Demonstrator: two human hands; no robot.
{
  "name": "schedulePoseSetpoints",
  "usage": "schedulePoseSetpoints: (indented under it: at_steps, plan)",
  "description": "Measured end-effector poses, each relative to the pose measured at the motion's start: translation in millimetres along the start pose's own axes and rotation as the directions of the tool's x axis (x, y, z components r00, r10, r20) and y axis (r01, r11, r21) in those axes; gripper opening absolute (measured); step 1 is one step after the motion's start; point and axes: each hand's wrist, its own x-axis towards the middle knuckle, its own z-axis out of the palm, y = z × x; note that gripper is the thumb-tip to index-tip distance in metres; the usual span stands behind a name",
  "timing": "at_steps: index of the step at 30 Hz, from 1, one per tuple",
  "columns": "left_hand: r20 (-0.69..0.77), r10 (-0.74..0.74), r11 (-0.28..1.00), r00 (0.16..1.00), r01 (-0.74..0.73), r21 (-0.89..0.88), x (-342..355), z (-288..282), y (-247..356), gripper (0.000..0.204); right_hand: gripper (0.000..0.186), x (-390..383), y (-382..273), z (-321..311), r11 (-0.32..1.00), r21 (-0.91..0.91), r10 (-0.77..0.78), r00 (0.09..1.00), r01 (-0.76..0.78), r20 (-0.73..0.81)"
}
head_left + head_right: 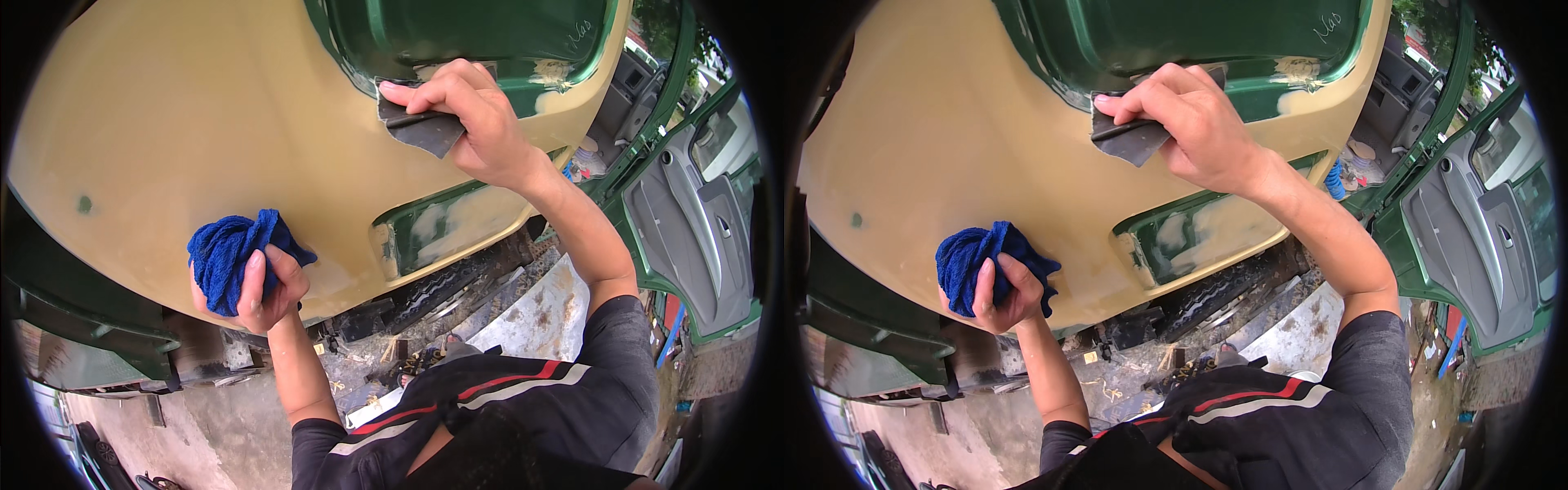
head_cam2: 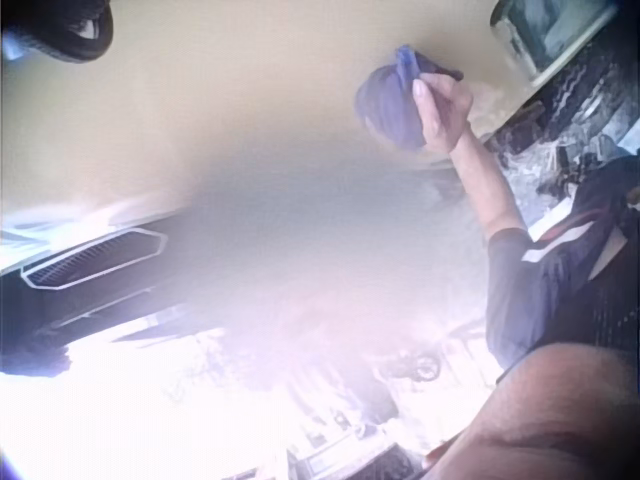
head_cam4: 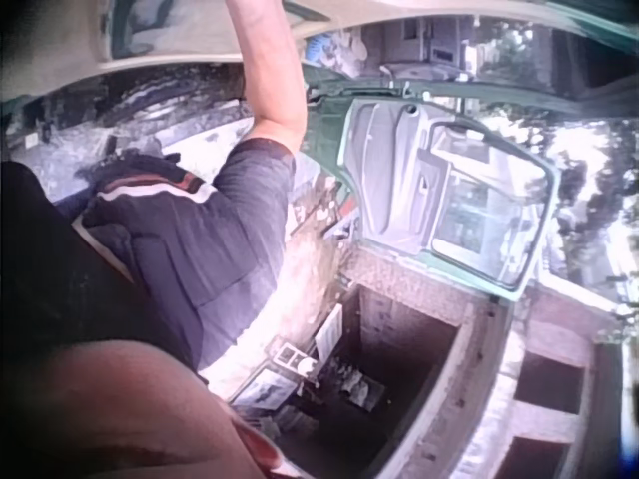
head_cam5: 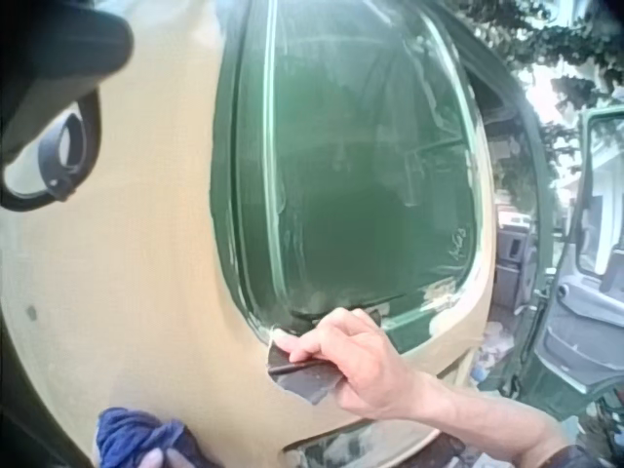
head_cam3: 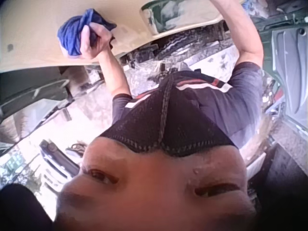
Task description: The person sands a beige car part with a sanding block and wipes it with a blue cloth. They repeatedly sand and wipe the surface, focusing on removing residue and smoothing the area.
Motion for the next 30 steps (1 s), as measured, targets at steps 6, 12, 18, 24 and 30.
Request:
schedulePoseSetpoints:
  at_steps: [6,12,18,24,30]
  plan:
    - [0.002,-0.003,1.0,1.0,0.003,0.028,-0.6,-2.1,-0.1,0.026,0.03,15.5,1.9,5.6,0.997,0.073,0.007,1.0,-0.006,-0.006]
    - [-0.006,0.014,0.999,1.0,-0.014,0.043,0.4,1.7,-1.2,0.027,0.025,20.6,2.9,10.8,0.999,0.006,-0.051,0.999,0.052,-0.015]
    - [0.007,0.074,0.995,0.997,-0.075,0.06,6.3,7.4,-0.5,0.027,0.023,-2.9,1.2,-18.5,0.992,-0.104,-0.075,0.997,0.075,0.004]
    - [0.013,0.059,0.994,0.998,-0.06,0.089,7.5,-0.5,-3.0,0.027,0.028,-16.9,28.8,-46.0,0.966,-0.222,-0.081,0.972,0.13,0.22]
    - [0.023,0.071,0.991,0.997,-0.073,0.109,8.2,2.3,-1.5,0.029,0.052,-48.4,33.4,-65.4,0.937,-0.335,-0.08,0.993,0.103,0.082]
